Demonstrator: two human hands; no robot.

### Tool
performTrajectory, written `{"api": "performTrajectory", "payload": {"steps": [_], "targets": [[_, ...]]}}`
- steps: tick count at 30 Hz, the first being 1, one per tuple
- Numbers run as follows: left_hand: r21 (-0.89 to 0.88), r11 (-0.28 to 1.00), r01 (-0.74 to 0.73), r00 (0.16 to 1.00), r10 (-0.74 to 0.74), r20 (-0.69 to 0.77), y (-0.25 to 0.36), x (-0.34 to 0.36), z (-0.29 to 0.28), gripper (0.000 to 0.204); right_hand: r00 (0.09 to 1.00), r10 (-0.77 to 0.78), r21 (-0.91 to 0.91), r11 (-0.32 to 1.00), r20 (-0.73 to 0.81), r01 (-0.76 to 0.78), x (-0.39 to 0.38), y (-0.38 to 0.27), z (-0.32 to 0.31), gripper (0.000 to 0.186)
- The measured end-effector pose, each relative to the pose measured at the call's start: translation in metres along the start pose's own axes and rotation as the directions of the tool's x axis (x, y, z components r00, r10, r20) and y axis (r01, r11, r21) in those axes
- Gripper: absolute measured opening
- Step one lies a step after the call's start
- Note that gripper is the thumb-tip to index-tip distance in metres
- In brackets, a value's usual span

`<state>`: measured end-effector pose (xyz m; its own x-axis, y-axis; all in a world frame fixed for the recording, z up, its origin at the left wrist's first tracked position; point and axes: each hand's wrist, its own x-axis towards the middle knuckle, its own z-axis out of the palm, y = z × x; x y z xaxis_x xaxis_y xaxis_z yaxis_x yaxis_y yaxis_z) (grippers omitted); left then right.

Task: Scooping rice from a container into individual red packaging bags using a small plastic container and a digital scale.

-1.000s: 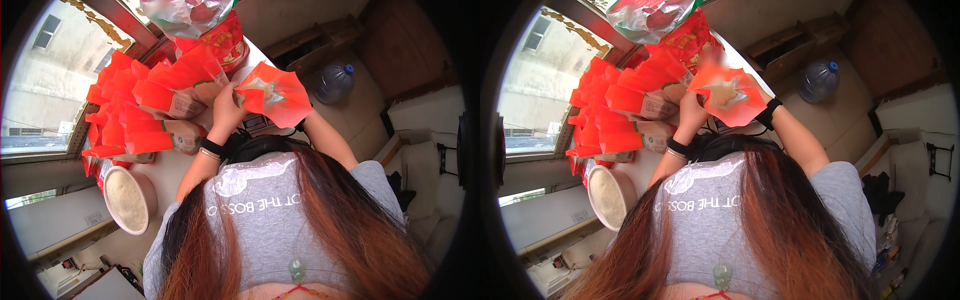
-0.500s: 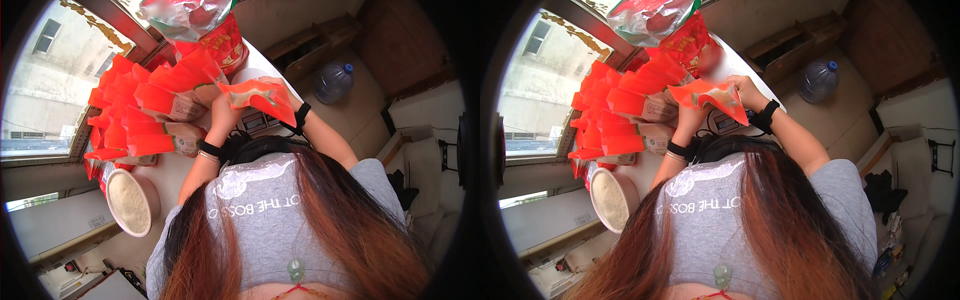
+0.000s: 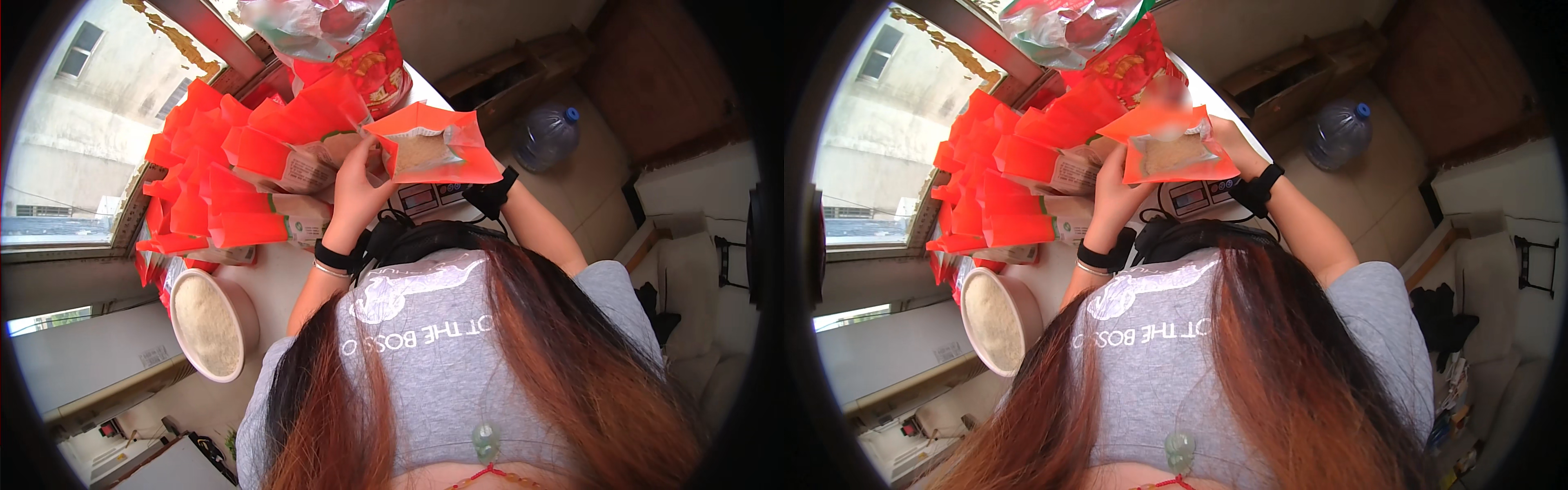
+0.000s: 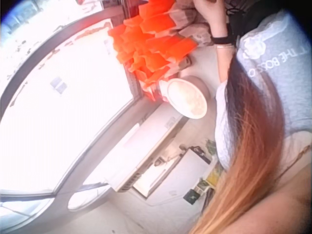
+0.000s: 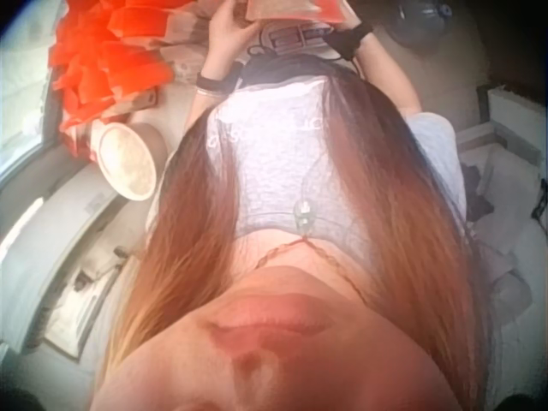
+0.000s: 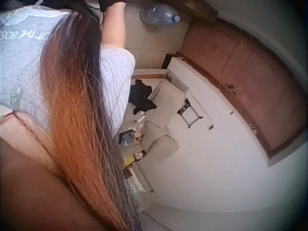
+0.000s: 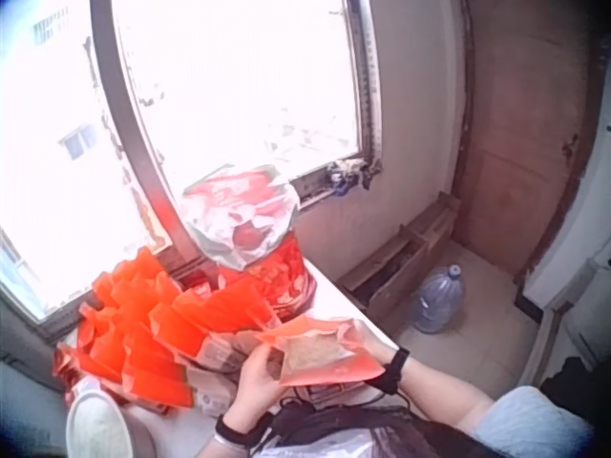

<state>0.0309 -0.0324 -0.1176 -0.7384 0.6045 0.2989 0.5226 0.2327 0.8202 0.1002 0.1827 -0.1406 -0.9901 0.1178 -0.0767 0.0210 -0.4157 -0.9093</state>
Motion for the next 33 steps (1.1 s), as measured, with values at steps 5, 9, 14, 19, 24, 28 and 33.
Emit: {"api": "performTrajectory", "payload": {"steps": [5,9,14,19,24,28,33], "targets": [[0.052,0.998,-0.02,1.0,0.021,-0.018,0.004,-0.019,-0.019,0.042,0.973,-0.211,-0.499,0.836,0.092,0.228,-0.006,-0.014,-0.003,0.039],[0.115,0.992,0.046,0.999,-0.048,0.009,0.004,-0.033,-0.027,0.035,0.881,-0.412,-0.664,0.594,0.234,0.454,-0.014,-0.036,0.005,0.05],[0.163,0.984,0.068,0.995,-0.078,0.059,-0.004,-0.044,-0.026,0.031,0.771,-0.537,-0.671,0.434,0.342,0.601,-0.022,-0.064,0.015,0.048],[0.14,0.989,0.053,0.997,-0.061,0.053,-0.005,-0.047,-0.026,0.03,0.733,-0.571,-0.668,0.384,0.37,0.637,-0.025,-0.081,0.024,0.044],[0.226,0.97,0.093,0.994,-0.105,0.043,-0.018,-0.053,-0.028,0.026,0.777,-0.578,-0.754,0.387,0.25,0.53,-0.024,-0.084,0.03,0.031],[0.381,0.919,0.102,0.989,-0.135,0.061,-0.025,-0.06,-0.028,0.025,0.806,-0.584,-0.767,0.472,0.098,0.436,-0.013,-0.081,0.028,0.027],[0.425,0.89,0.166,0.966,-0.234,0.112,-0.025,-0.069,-0.023,0.027,0.86,-0.51,-0.987,0.125,0.027,0.105,-0.005,-0.092,0.032,0.024]]}}
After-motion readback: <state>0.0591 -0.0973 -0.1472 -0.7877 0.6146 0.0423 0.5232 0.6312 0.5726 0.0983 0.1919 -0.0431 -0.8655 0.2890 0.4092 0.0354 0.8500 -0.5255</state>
